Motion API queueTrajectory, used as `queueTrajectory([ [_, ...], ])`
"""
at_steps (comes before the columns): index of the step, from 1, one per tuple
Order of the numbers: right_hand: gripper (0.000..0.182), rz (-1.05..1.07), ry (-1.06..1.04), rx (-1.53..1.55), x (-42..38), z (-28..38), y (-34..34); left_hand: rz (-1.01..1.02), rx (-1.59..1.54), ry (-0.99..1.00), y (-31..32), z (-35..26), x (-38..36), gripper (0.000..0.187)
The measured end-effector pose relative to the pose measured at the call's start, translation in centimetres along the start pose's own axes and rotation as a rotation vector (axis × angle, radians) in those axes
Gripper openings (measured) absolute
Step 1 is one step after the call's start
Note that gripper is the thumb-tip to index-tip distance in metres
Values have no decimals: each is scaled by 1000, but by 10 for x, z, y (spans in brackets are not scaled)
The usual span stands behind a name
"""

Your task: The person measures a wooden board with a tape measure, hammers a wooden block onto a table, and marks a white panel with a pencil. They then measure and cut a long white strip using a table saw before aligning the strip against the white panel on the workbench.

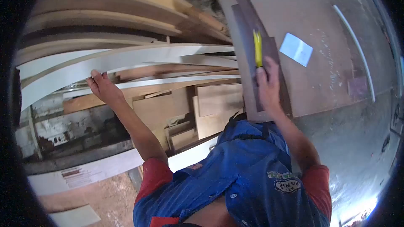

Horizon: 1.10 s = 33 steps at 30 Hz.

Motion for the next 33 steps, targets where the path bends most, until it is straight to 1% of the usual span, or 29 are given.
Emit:
queueTrajectory([
  [1,42,-23,-1,-23,-5,7,-24,-47,-95,-8,5,9,-3,37],
  [2,43,-84,87,-187,-11,16,-51,-92,-103,-21,14,16,-9,46],
  [3,44,-145,179,-348,-18,22,-73,-84,-129,-33,16,36,-11,46],
  [4,44,-168,180,-366,-24,23,-88,-45,-208,-16,16,66,-12,51],
  [5,47,-211,314,-512,-31,16,-103,-7,-285,4,24,84,-13,57],
  [6,49,-252,450,-652,-39,7,-118,-57,-304,-27,42,84,-22,58],
  [7,49,-270,455,-659,-46,-13,-135,-49,-319,-35,54,90,-28,58],
  [9,55,-319,154,-1117,-52,-42,-158,-17,-293,-194,75,108,-42,53],
  [10,55,-327,164,-1115,-54,-48,-165,-53,-300,-208,87,100,-47,49],
  [11,56,-267,168,-1126,-55,-55,-170,-42,-298,-210,93,95,-47,49],
  [13,58,-206,178,-1126,-61,-68,-179,-96,-243,-113,94,76,-46,50],
  [14,59,-196,88,-1129,-63,-69,-182,-88,-241,-107,94,64,-45,50],
  [15,60,-190,-7,-1133,-65,-67,-186,-153,-241,-95,91,45,-44,51],
  [17,59,-235,-35,-1107,-80,-61,-196,-276,-244,-31,76,8,-42,55],
  [18,59,-274,-65,-1086,-90,-56,-203,-283,-144,87,71,-26,-41,68],
  [19,59,-287,-72,-1083,-102,-57,-212,-322,-98,129,64,-59,-40,73],
  [20,56,-291,-23,-1066,-117,-62,-224,-519,160,-90,45,-86,-44,80],
  [21,54,-303,27,-1050,-133,-68,-238,-372,280,471,24,-113,-36,87],
  [22,54,-341,29,-1054,-153,-69,-252,-591,225,116,49,-175,-64,87],
  [24,50,-307,37,-1036,-194,-75,-276,-318,119,589,82,-265,-89,59],
  [25,50,-361,51,-1042,-219,-79,-291,-342,151,533,87,-294,-106,47],
  [26,48,-359,94,-984,-244,-87,-306,-300,94,681,103,-327,-123,44],
  [27,46,-356,132,-922,-271,-96,-323,-254,87,767,107,-355,-132,49],
  [28,46,-407,140,-919,-302,-102,-340,-433,77,600,121,-377,-151,59],
  [29,43,-376,219,-870,-331,-115,-356,-587,308,261,100,-389,-144,69],
  [30,40,-341,294,-815,-359,-129,-371,-600,434,234,123,-421,-163,71],
  [31,40,-378,301,-805,-387,-138,-387,-610,568,208,146,-448,-184,74],
  [32,37,-378,374,-805,-418,-150,-402,-590,543,220,160,-463,-199,74],
  [33,35,-368,454,-804,-449,-161,-415,-450,553,290,183,-478,-206,75],
])
Point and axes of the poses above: each hand's wrist, its own x-axis towards the middle knuckle, its own y-axis out of the palm, z = x × y, the point moved 5 cm from there along x, towards the middle knuckle, and after that the axes turned 13 degrees about z, right-handed, at the moved point
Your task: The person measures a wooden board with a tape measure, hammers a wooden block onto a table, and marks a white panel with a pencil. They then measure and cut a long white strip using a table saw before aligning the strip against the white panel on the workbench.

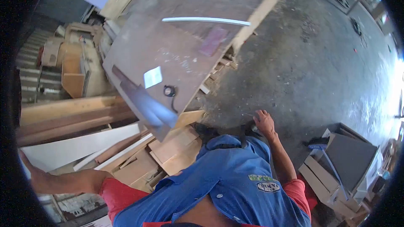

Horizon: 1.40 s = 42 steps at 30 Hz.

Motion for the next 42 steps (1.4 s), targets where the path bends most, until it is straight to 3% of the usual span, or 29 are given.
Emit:
queueTrajectory([
  [4,32,-35,76,-1,-47,-102,-30,377,-155,393,29,-99,-34,81],
  [7,29,-73,183,109,-63,-156,-50,694,-260,206,63,-137,-86,74],
  [9,29,-100,262,149,-52,-196,-73,866,-442,321,73,-214,-166,64],
  [11,28,-118,290,186,-35,-203,-96,982,-623,377,100,-245,-203,60],
  [13,28,-153,288,224,-15,-204,-124,1222,-803,396,129,-287,-242,56],
  [18,32,-148,348,239,50,-248,-164,1315,-992,307,220,-391,-345,57],
  [21,35,-71,416,108,73,-284,-190,1524,-1184,163,312,-441,-421,59],
  [22,36,-15,457,112,80,-294,-204,1568,-1205,66,334,-468,-448,59],
  [23,37,38,494,117,85,-300,-220,1650,-1325,236,307,-529,-479,56],
  [24,37,-19,504,153,89,-305,-241,1815,-1205,145,294,-577,-508,48],
  [25,37,-75,518,193,94,-308,-263,1997,-1596,156,314,-617,-552,40],
  [28,36,-185,578,284,121,-333,-315,2270,-1593,187,332,-715,-648,39],
  [32,37,-356,594,278,166,-379,-380,2176,-1630,305,343,-821,-758,42],
  [36,37,-362,461,272,225,-417,-462,2171,-1620,371,379,-907,-856,45],
  [39,35,-404,412,403,270,-468,-526,2121,-1628,364,392,-961,-907,40],
  [42,35,-472,356,297,314,-498,-604,2140,-1653,325,399,-1006,-935,36],
])
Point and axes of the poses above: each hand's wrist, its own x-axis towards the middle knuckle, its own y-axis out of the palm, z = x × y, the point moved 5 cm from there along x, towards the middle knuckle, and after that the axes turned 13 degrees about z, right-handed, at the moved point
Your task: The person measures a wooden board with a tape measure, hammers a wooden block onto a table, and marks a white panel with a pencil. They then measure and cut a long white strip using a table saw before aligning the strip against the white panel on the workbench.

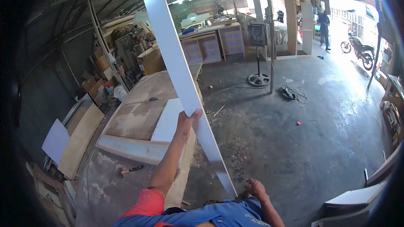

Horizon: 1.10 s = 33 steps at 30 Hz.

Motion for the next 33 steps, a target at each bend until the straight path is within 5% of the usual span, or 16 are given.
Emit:
queueTrajectory([
  [2,42,44,-15,35,55,16,-32,72,-202,-14,1,25,32,38],
  [4,54,-195,-244,19,95,51,-70,76,-341,-2,1,44,54,41],
  [6,59,-194,-288,52,133,88,-105,83,-647,54,1,65,76,42],
  [10,64,-240,-530,44,218,138,-134,8,-773,176,-22,114,130,37],
  [11,64,-261,-484,48,237,140,-135,-87,-688,171,-26,108,136,47],
  [12,62,-143,-510,206,258,144,-130,-32,-667,223,-41,116,149,47],
  [14,60,-83,-481,384,288,155,-124,-296,-727,174,-60,91,169,38],
  [16,45,25,-600,568,318,175,-118,-348,-765,179,-87,79,196,38],
  [19,32,-7,-412,419,384,187,-124,-82,-788,313,-127,85,258,41],
  [24,24,-141,-486,572,463,234,-187,-203,-414,533,-157,58,344,49],
  [26,23,-143,-510,676,488,256,-211,-149,-435,438,-171,88,354,52],
  [29,26,-268,-525,714,522,297,-264,-49,-529,-11,-190,216,350,35],
  [32,32,-222,-571,921,563,323,-302,-29,-477,-338,-178,334,292,21],
  [33,34,-165,-567,1031,577,329,-313,-72,-632,-306,-168,350,262,20],
])
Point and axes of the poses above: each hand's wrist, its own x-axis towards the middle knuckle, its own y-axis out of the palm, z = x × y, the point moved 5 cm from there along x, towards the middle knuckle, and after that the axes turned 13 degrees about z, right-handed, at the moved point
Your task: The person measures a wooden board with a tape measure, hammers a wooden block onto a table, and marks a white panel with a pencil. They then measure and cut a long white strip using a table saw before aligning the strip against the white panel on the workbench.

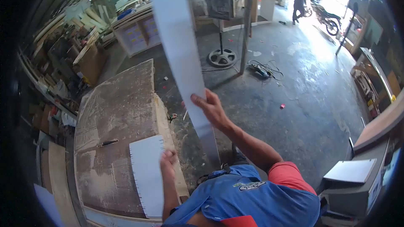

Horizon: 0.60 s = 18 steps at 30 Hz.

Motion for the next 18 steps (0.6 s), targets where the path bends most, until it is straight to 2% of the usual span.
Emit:
queueTrajectory([
  [1,36,15,31,115,20,0,-2,-206,103,-229,-29,46,-18,22],
  [2,36,39,42,118,40,-1,-4,-341,108,-374,-69,103,-44,28],
  [3,40,17,40,136,59,-4,-7,-355,277,-354,-97,145,-70,34],
  [5,44,22,68,161,100,-16,-14,-443,510,-338,-117,182,-110,41],
  [8,60,11,154,266,168,-48,-30,-735,583,-329,-123,207,-138,40],
  [9,60,48,179,271,191,-62,-36,-830,608,-322,-123,208,-143,40],
  [11,67,-31,216,376,237,-100,-56,-1023,666,-286,-120,209,-150,40],
  [15,69,7,379,429,322,-174,-98,-1367,752,-210,-101,206,-149,39],
  [18,67,35,420,436,381,-207,-122,-1538,822,-138,-82,203,-154,39],
])
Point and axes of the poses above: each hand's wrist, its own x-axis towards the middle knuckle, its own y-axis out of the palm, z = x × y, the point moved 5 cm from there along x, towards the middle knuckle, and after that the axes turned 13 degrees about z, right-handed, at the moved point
